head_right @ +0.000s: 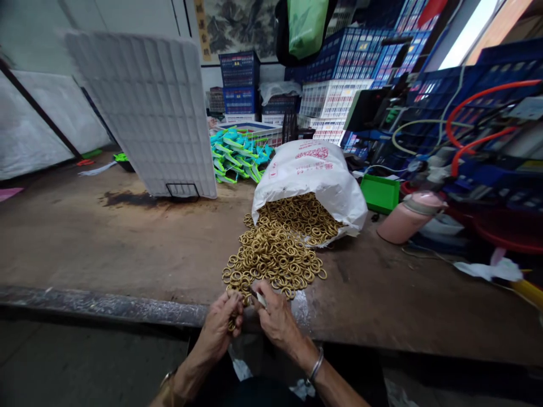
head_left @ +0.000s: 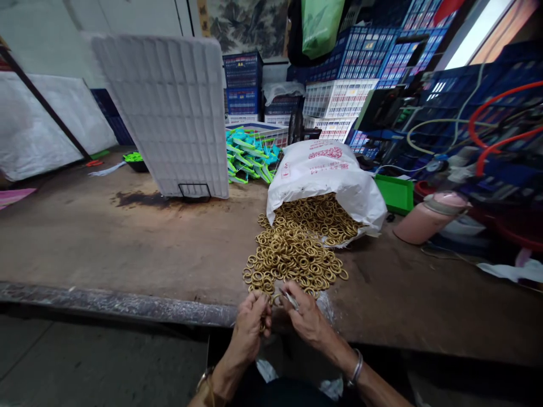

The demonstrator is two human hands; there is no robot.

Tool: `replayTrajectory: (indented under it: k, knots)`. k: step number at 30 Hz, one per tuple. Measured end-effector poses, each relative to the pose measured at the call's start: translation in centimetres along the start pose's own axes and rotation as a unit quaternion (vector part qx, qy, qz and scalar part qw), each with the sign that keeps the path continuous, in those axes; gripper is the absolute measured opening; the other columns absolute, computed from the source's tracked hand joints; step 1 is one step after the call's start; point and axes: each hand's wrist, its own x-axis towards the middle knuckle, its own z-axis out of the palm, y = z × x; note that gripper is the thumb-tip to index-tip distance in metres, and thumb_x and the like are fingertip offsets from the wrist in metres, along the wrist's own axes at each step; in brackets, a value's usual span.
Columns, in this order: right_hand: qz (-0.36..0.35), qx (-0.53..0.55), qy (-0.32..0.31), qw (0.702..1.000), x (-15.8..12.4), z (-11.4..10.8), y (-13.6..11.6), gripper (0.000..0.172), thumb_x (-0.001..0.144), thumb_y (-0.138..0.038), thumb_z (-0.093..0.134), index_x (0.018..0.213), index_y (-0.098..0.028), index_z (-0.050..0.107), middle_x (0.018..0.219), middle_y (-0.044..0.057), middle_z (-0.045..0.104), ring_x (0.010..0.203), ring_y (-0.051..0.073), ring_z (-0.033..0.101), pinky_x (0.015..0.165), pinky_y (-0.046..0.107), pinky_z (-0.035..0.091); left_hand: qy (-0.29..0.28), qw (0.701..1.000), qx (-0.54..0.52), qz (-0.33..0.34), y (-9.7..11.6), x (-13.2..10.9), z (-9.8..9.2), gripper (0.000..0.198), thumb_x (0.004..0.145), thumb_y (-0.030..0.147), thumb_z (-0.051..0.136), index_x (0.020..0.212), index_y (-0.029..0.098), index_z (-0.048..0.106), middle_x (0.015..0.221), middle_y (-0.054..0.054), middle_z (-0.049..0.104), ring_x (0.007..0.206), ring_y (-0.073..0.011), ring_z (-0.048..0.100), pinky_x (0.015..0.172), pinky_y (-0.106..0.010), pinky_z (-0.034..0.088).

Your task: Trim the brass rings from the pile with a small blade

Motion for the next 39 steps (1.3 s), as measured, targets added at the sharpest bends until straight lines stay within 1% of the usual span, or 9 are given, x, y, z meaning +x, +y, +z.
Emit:
replayTrajectory:
  k: [3, 6, 10, 16, 24, 27, 29, 32, 39]
  knots:
    - [0.002, 0.026, -0.002, 1.0, 0.1, 0.0, -0.6, 0.01, 0.082, -0.026, 0.037, 0.076, -0.021, 0.043, 0.069, -0.003, 0.048, 0.064, 0.011, 0.046, 0.06, 0.021, 0.035, -0.01, 0.998, 0.053, 0.023, -0.1, -0.1, 0.2, 0.031, 0.07, 0.046, 0.056, 0.073, 0.017, 0.048, 0.051, 0.007, 0.044, 0.035, -0.0027, 0.034, 0.032, -0.013, 0.024]
    - [0.031, 0.061, -0.018, 0.997, 0.3, 0.0, -1.0, 0.018, 0.083, -0.033, 0.037, 0.073, -0.02, 0.044, 0.067, -0.004, 0.046, 0.062, 0.01, 0.044, 0.057, 0.02, 0.035, -0.008, 0.993, 0.115, 0.038, 0.1, -0.3, 0.2, 0.032, 0.07, 0.048, 0.055, 0.07, 0.016, 0.049, 0.042, 0.008, 0.041, 0.032, -0.0032, 0.031, 0.032, -0.014, 0.025]
    - [0.059, 0.077, -0.027, 0.995, 0.6, 0.2, -0.9, 0.021, 0.081, -0.036, 0.039, 0.07, -0.019, 0.044, 0.064, -0.004, 0.045, 0.06, 0.009, 0.042, 0.054, 0.019, 0.034, -0.02, 0.985, 0.167, 0.034, 0.5, -0.6, 0.3, 0.034, 0.069, 0.049, 0.055, 0.067, 0.016, 0.049, 0.039, 0.008, 0.039, 0.032, -0.0035, 0.031, 0.032, -0.014, 0.026]
    - [0.082, 0.087, -0.025, 0.992, 0.7, 0.3, -0.8, 0.019, 0.081, -0.032, 0.038, 0.069, -0.019, 0.045, 0.063, -0.005, 0.043, 0.06, 0.009, 0.041, 0.055, 0.019, 0.034, -0.082, 0.993, 0.079, -0.007, 0.1, -0.6, 0.1, 0.032, 0.072, 0.048, 0.052, 0.071, 0.016, 0.047, 0.05, 0.006, 0.044, 0.034, -0.0027, 0.033, 0.031, -0.013, 0.026]
    - [0.098, 0.147, -0.039, 0.984, 0.9, 0.3, -0.6, 0.02, 0.081, -0.033, 0.036, 0.073, -0.018, 0.046, 0.063, -0.003, 0.048, 0.058, 0.01, 0.044, 0.054, 0.019, 0.037, -0.082, 0.996, 0.045, -0.012, -0.5, -0.7, 0.0, 0.031, 0.072, 0.047, 0.053, 0.071, 0.017, 0.045, 0.052, 0.007, 0.045, 0.035, -0.0024, 0.034, 0.032, -0.013, 0.025]
    - [0.098, 0.095, -0.03, 0.99, 0.6, 0.3, -0.2, 0.02, 0.081, -0.031, 0.033, 0.07, -0.019, 0.044, 0.059, -0.003, 0.047, 0.055, 0.01, 0.044, 0.052, 0.02, 0.036, -0.073, 0.996, 0.042, -0.014, -0.4, -0.8, 0.1, 0.033, 0.07, 0.049, 0.054, 0.07, 0.018, 0.043, 0.052, 0.007, 0.045, 0.035, -0.0025, 0.035, 0.031, -0.013, 0.025]
    - [0.072, 0.024, -0.024, 0.997, 0.2, 0.2, 0.0, 0.016, 0.08, -0.025, 0.034, 0.068, -0.02, 0.044, 0.06, -0.002, 0.049, 0.056, 0.011, 0.044, 0.053, 0.021, 0.035, -0.063, 0.997, 0.046, -0.011, -0.2, -0.8, 0.2, 0.033, 0.07, 0.05, 0.054, 0.07, 0.019, 0.043, 0.052, 0.007, 0.046, 0.034, -0.0026, 0.035, 0.031, -0.013, 0.025]
    - [0.023, -0.06, -0.054, 0.996, -0.5, 0.1, 0.2, 0.013, 0.073, -0.013, 0.035, 0.069, -0.02, 0.045, 0.062, -0.002, 0.05, 0.056, 0.011, 0.044, 0.054, 0.021, 0.032, -0.057, 0.996, 0.07, -0.004, 0.2, -0.9, 0.5, 0.034, 0.069, 0.05, 0.055, 0.068, 0.018, 0.043, 0.052, 0.007, 0.045, 0.034, -0.0027, 0.035, 0.032, -0.014, 0.026]
    - [0.009, -0.141, -0.088, 0.986, -0.9, 0.5, 0.2, 0.023, 0.062, -0.006, 0.034, 0.076, -0.02, 0.044, 0.061, -0.002, 0.05, 0.054, 0.012, 0.044, 0.053, 0.022, 0.027, -0.06, 0.993, 0.094, 0.029, 0.7, -1.0, 0.7, 0.035, 0.067, 0.051, 0.056, 0.067, 0.018, 0.043, 0.048, 0.008, 0.042, 0.034, -0.003, 0.032, 0.033, -0.015, 0.027]
